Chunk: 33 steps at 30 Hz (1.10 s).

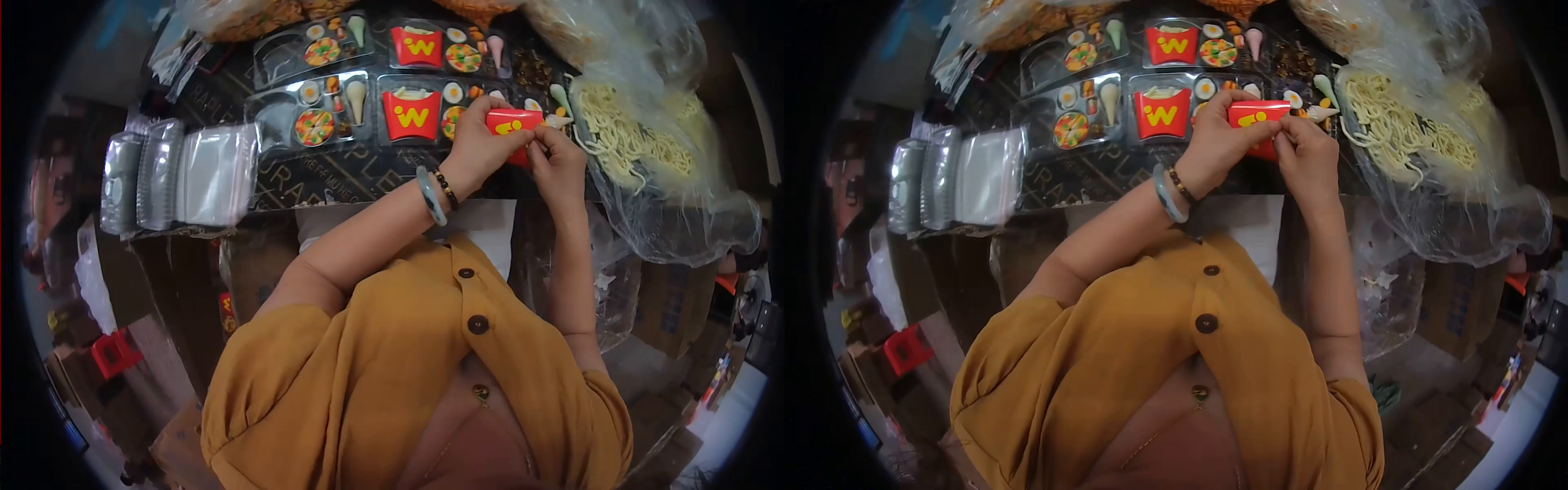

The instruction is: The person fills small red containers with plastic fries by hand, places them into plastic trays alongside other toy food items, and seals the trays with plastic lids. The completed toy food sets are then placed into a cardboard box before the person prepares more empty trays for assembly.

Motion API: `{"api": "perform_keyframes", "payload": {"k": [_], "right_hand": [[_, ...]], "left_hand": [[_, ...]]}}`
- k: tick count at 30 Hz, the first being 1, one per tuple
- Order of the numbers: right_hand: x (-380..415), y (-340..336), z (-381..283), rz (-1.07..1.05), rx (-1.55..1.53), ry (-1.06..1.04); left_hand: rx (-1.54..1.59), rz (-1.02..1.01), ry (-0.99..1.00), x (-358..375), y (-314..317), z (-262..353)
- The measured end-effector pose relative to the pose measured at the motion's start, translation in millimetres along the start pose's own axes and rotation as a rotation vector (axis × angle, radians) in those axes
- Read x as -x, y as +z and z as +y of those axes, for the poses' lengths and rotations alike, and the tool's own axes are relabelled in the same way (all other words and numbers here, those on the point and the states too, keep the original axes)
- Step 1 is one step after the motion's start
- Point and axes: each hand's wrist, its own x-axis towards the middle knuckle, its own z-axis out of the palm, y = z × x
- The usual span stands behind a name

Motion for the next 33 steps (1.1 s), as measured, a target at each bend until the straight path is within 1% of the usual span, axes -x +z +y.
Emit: {"api": "perform_keyframes", "payload": {"k": [1,2,3,4,5,6,7,8,11,12,14,16,18,19,20,22,23,24,26,27,29,30,31,33], "right_hand": [[-0.4,2.9,-17.7,-0.106,-0.074,0.157],[1.3,9.6,-22.9,-0.119,-0.082,0.144],[2.1,16.6,-26.3,-0.157,-0.044,0.015],[2.4,23.6,-31.7,-0.189,-0.008,-0.118],[4.8,29.5,-45.2,-0.233,-0.035,-0.099],[5.2,38.0,-52.2,-0.215,-0.014,-0.114],[5.2,48.0,-57.3,-0.195,0.009,-0.126],[4.1,59.1,-62.2,-0.147,-0.102,-0.098],[-5.1,79.5,-77.2,-0.155,-0.195,-0.134],[-8.5,86.1,-84.8,-0.158,-0.201,-0.146],[-18.5,101.7,-102.7,-0.029,-0.088,-0.309],[-27.0,115.9,-124.2,-0.019,-0.086,-0.362],[-37.1,130.7,-143.2,-0.033,-0.040,-0.469],[-44.2,135.6,-153.5,-0.050,-0.032,-0.491],[-52.4,144.4,-161.1,-0.049,-0.035,-0.500],[-71.2,161.8,-173.1,-0.111,-0.122,-0.503],[-83.1,171.6,-176.9,-0.163,-0.194,-0.492],[-96.8,178.2,-179.8,-0.160,-0.195,-0.502],[-122.8,191.5,-185.0,-0.348,-0.257,-0.451],[-136.6,199.4,-183.6,-0.327,-0.261,-0.443],[-167.2,212.9,-178.2,-0.267,-0.081,-0.541],[-180.3,225.8,-171.6,-0.261,-0.082,-0.558],[-190.6,234.0,-168.0,-0.259,-0.079,-0.557],[-206.6,248.5,-161.6,-0.339,0.247,-0.616]], "left_hand": [[0.016,0.082,-0.001,6.5,-7.3,2.1],[0.034,0.162,-0.001,12.5,-14.1,4.3],[0.009,0.224,0.045,18.2,-24.1,6.5],[0.002,0.240,0.055,23.4,-33.3,8.6],[0.031,0.301,0.063,27.3,-43.0,11.4],[0.058,0.361,0.072,31.5,-52.2,14.4],[0.078,0.368,0.093,36.4,-59.4,17.2],[0.070,0.380,0.110,42.0,-65.3,21.1],[0.182,0.516,0.147,51.1,-83.8,31.2],[0.179,0.524,0.158,51.3,-90.5,34.3],[0.242,0.593,0.288,51.1,-103.3,47.7],[0.227,0.623,0.283,52.4,-118.3,58.0],[0.254,0.707,0.390,45.8,-137.1,58.8],[0.227,0.715,0.433,45.1,-143.4,64.1],[0.228,0.718,0.442,42.7,-149.6,69.4],[0.417,0.775,0.447,36.6,-160.8,78.5],[0.323,0.811,0.469,30.9,-170.7,79.7],[0.325,0.811,0.480,23.8,-180.1,80.4],[0.389,0.759,0.483,9.9,-200.1,79.0],[0.390,0.759,0.488,1.9,-213.8,77.0],[-0.605,0.872,0.383,-14.6,-244.2,73.7],[-0.738,0.808,0.395,-20.8,-259.0,73.3],[-0.736,0.805,0.397,-26.4,-268.4,76.8],[-1.252,0.662,0.494,-36.3,-283.5,81.8]]}}
